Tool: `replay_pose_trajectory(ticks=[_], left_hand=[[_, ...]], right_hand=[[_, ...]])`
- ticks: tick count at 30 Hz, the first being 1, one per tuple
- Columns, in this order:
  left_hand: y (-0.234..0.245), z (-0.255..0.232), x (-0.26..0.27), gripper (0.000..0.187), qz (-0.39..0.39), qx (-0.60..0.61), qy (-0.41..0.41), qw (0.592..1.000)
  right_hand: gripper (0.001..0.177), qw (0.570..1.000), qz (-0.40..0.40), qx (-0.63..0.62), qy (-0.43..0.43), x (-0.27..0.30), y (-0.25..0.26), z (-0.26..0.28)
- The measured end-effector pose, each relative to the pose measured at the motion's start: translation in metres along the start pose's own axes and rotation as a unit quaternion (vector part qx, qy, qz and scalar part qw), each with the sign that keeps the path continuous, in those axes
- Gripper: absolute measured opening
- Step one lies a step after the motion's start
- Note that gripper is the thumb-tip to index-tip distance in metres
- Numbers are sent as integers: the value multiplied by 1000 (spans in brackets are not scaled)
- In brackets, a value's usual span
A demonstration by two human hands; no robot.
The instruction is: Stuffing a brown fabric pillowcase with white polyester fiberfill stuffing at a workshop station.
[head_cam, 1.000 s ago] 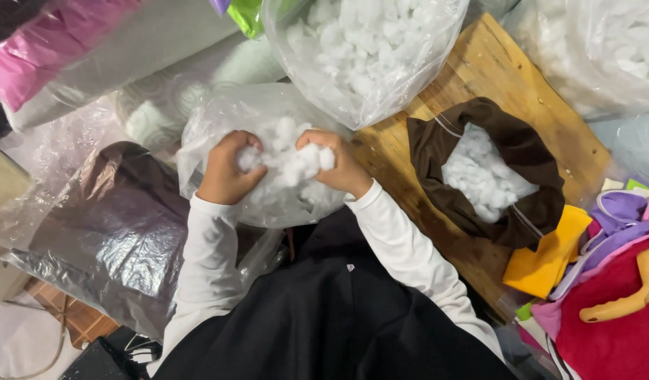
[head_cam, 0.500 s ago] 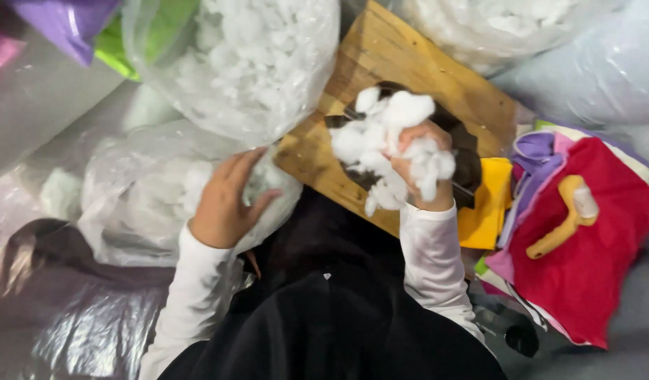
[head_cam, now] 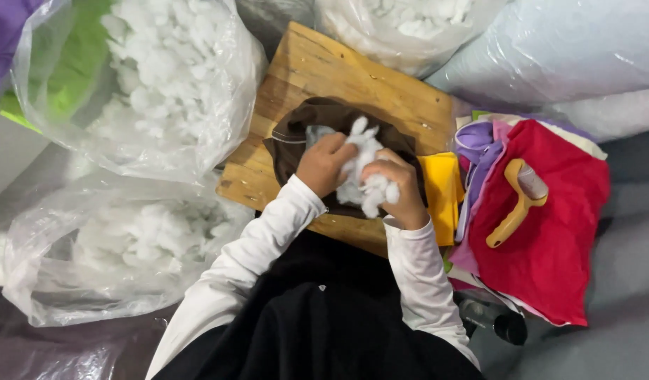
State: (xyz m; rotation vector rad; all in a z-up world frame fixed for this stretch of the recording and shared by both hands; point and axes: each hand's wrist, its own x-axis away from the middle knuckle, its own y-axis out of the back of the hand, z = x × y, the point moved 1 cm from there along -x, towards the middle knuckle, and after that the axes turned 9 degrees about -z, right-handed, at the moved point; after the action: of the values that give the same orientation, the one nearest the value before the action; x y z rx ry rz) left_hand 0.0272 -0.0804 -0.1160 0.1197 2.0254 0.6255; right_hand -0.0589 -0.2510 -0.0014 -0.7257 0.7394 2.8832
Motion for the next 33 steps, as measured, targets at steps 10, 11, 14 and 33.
replay_pose_trajectory(ticks=[10,11,14,33], left_hand=[[37,-38,-44,20,-35,324,238,915],[28,-33,-39,22,48,205,219,953],[9,-8,-26,39,188,11,215,958],[37,15,-74,38,103,-76,258,958]], right_hand=[[46,988,52,-68,-125,19,-18,-59],[62,985,84,65,-138,17,-16,-59],[79,955,85,244,-146,9,2,-47],[45,950,-13,292,-109,2,24,-35]])
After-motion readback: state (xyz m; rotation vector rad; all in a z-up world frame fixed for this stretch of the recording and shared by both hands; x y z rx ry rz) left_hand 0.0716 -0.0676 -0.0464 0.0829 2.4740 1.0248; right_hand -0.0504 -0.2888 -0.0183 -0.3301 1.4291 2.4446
